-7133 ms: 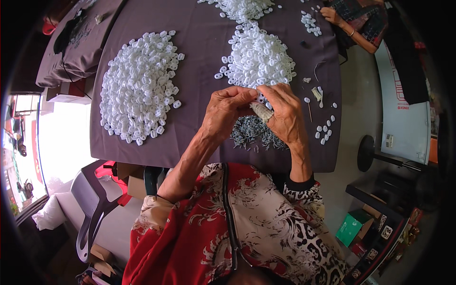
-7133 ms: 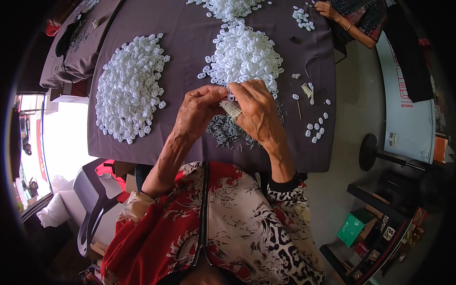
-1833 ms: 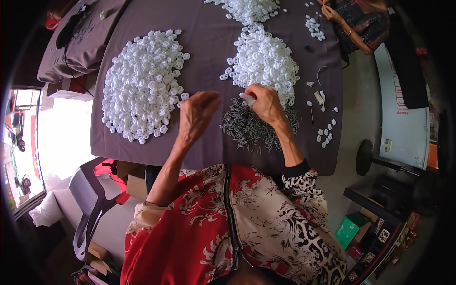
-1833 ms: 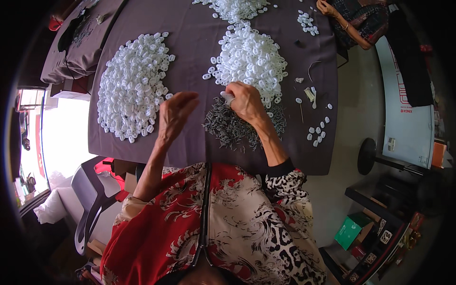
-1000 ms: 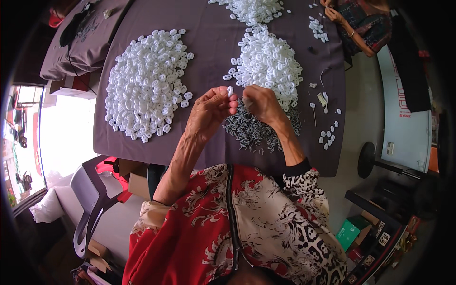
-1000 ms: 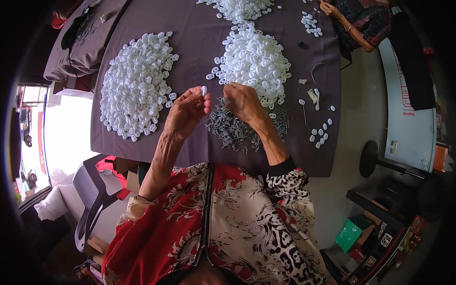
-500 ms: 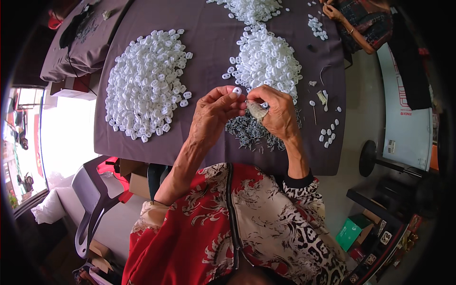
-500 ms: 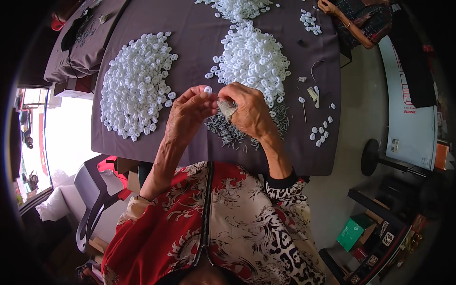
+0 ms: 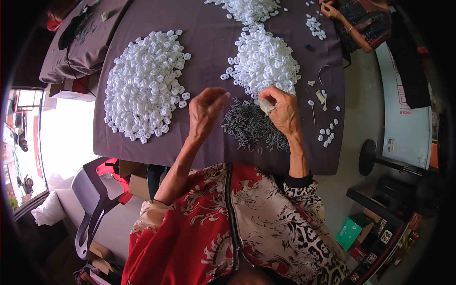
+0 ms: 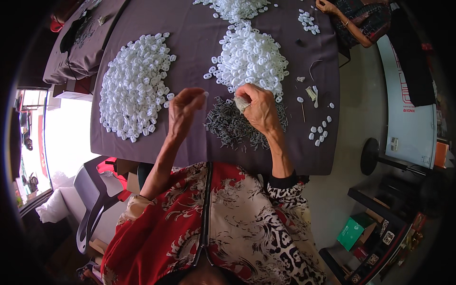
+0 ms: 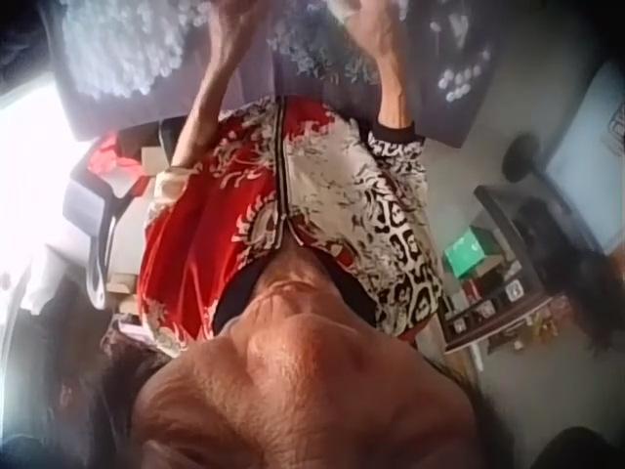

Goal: The person assembles plastic cord locks by hand, picking up the components from the table and fitting the pieces together.

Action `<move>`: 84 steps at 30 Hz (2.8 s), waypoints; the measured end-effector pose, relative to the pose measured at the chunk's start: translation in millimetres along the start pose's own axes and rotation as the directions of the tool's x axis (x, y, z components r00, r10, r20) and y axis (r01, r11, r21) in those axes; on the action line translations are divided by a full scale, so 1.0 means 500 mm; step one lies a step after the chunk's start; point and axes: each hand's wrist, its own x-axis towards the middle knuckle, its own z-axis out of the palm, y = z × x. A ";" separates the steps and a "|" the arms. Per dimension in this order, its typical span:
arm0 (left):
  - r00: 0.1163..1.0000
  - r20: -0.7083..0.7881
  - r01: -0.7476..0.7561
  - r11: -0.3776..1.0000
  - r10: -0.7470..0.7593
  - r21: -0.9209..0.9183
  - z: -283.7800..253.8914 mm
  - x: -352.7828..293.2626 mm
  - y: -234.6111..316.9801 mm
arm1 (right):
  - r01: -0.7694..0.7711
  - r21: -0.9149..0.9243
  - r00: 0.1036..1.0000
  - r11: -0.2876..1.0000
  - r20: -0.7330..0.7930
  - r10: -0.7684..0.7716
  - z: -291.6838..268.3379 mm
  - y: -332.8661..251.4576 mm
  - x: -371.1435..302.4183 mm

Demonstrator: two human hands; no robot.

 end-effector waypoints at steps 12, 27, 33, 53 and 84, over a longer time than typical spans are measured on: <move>0.945 0.314 0.035 0.982 -0.094 0.187 0.036 -0.019 0.048 | 0.115 -0.083 0.982 0.990 0.159 -0.101 0.008 -0.017 -0.031; 0.855 0.458 0.367 0.907 -0.242 -0.206 0.035 -0.027 0.017 | 0.165 0.047 0.981 0.985 0.098 -0.169 0.005 -0.023 -0.045; 0.865 0.441 0.388 0.875 -0.238 -0.290 0.047 -0.028 0.009 | -0.003 0.174 0.999 0.985 0.053 -0.006 0.012 -0.019 -0.054; 0.804 0.469 -0.592 0.422 0.364 0.687 0.094 0.121 -0.052 | -0.120 0.297 0.992 0.947 -0.004 0.127 0.010 0.020 -0.069; 0.930 0.358 0.319 0.683 -0.089 -0.657 0.057 -0.049 0.104 | 0.042 0.338 0.997 0.940 -0.081 -0.016 -0.028 -0.101 -0.008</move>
